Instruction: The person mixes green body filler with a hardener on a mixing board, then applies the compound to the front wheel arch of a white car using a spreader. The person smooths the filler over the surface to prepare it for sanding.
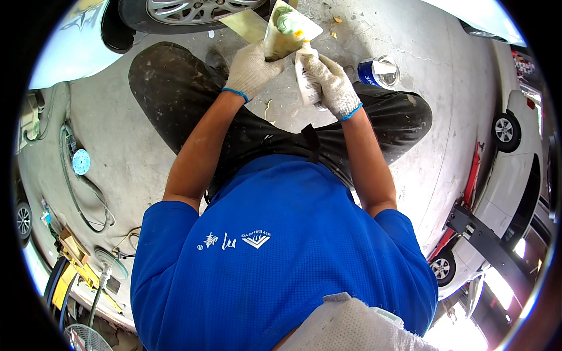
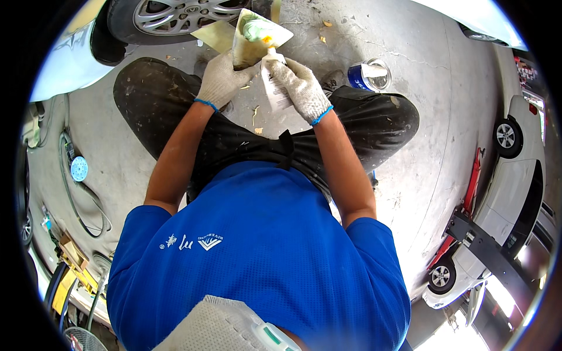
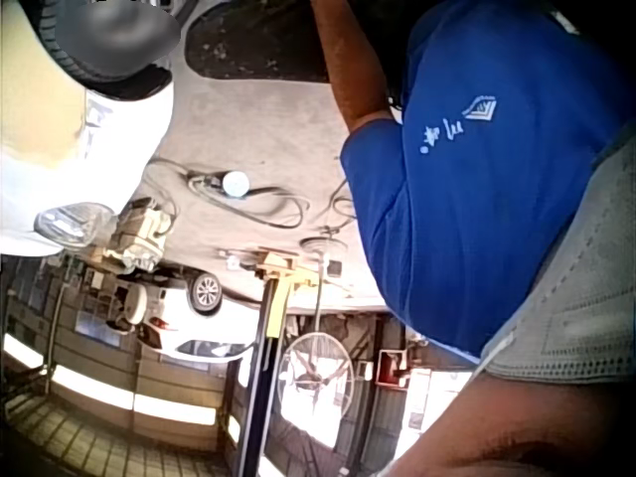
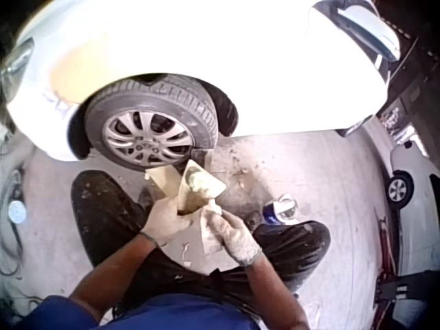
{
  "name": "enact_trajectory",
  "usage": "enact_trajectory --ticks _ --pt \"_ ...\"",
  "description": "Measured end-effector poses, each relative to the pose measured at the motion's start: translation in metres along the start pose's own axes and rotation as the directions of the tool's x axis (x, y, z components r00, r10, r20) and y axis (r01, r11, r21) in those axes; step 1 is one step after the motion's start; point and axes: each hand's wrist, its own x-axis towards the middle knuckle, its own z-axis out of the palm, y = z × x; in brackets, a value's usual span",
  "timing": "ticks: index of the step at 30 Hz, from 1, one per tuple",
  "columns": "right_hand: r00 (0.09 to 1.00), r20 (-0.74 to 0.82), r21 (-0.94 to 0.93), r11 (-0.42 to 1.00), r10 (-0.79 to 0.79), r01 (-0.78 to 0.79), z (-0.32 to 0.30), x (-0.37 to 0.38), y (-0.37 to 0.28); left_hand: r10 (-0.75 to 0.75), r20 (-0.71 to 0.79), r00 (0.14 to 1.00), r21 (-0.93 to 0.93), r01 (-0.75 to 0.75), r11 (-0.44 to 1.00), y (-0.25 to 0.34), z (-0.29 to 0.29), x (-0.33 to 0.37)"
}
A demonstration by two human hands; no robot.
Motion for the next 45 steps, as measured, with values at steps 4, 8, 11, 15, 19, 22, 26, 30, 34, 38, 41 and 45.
enact_trajectory --ticks 4,8,11,15,19,22,26,30,34,38,41,45 --pt "0.999 -0.047 -0.142 0.990 -0.024 0.017 0.007 0.005 -0.008 -0.005 0.010 1.000 0.030 0.005 1.000 0.006 -0.003 0.000" --pt "0.994 -0.105 -0.110 0.994 0.009 -0.020 0.012 0.009 -0.006 -0.031 0.026 0.999 0.040 0.030 0.999 0.015 -0.008 -0.002" --pt "0.990 -0.144 -0.088 0.996 -0.011 -0.002 0.010 0.013 0.000 -0.009 0.018 1.000 0.035 0.008 0.999 0.011 -0.006 -0.003" --pt "0.986 -0.167 -0.110 0.994 -0.005 -0.013 0.012 0.013 -0.004 0.001 0.018 1.000 0.036 -0.002 0.999 0.011 -0.005 -0.004" --pt "0.981 -0.194 -0.045 0.999 -0.007 -0.002 0.015 0.016 -0.001 -0.014 0.033 0.999 0.037 0.013 0.999 0.009 -0.003 -0.002" --pt "0.976 -0.219 -0.021 1.000 -0.013 0.008 0.017 0.017 0.000 0.003 0.030 1.000 0.037 -0.004 0.999 0.007 -0.002 -0.002" --pt "0.974 -0.226 -0.013 1.000 -0.002 -0.001 0.016 0.018 0.001 0.026 0.019 0.999 0.050 -0.027 0.998 0.009 -0.003 -0.003" --pt "0.977 -0.212 -0.018 0.999 0.028 -0.032 0.016 0.018 0.000 0.022 0.010 1.000 0.041 -0.023 0.999 0.011 -0.002 -0.003" --pt "0.985 -0.172 0.024 0.999 0.032 -0.028 0.015 0.020 0.003 0.016 0.024 1.000 0.058 -0.017 0.998 0.009 -0.003 -0.003" --pt "0.990 -0.090 0.092 0.991 0.109 -0.101 0.009 0.015 -0.007 0.014 0.032 0.999 0.043 -0.016 0.999 0.007 -0.001 -0.003" --pt "0.988 -0.072 0.118 0.984 0.140 -0.130 -0.001 0.017 -0.004 0.024 0.028 0.999 0.029 -0.025 0.999 0.006 0.000 -0.003" --pt "0.986 -0.042 0.164 0.975 0.159 -0.151 -0.002 0.015 -0.008 0.053 0.017 0.998 0.044 -0.054 0.998 0.006 0.001 -0.004"
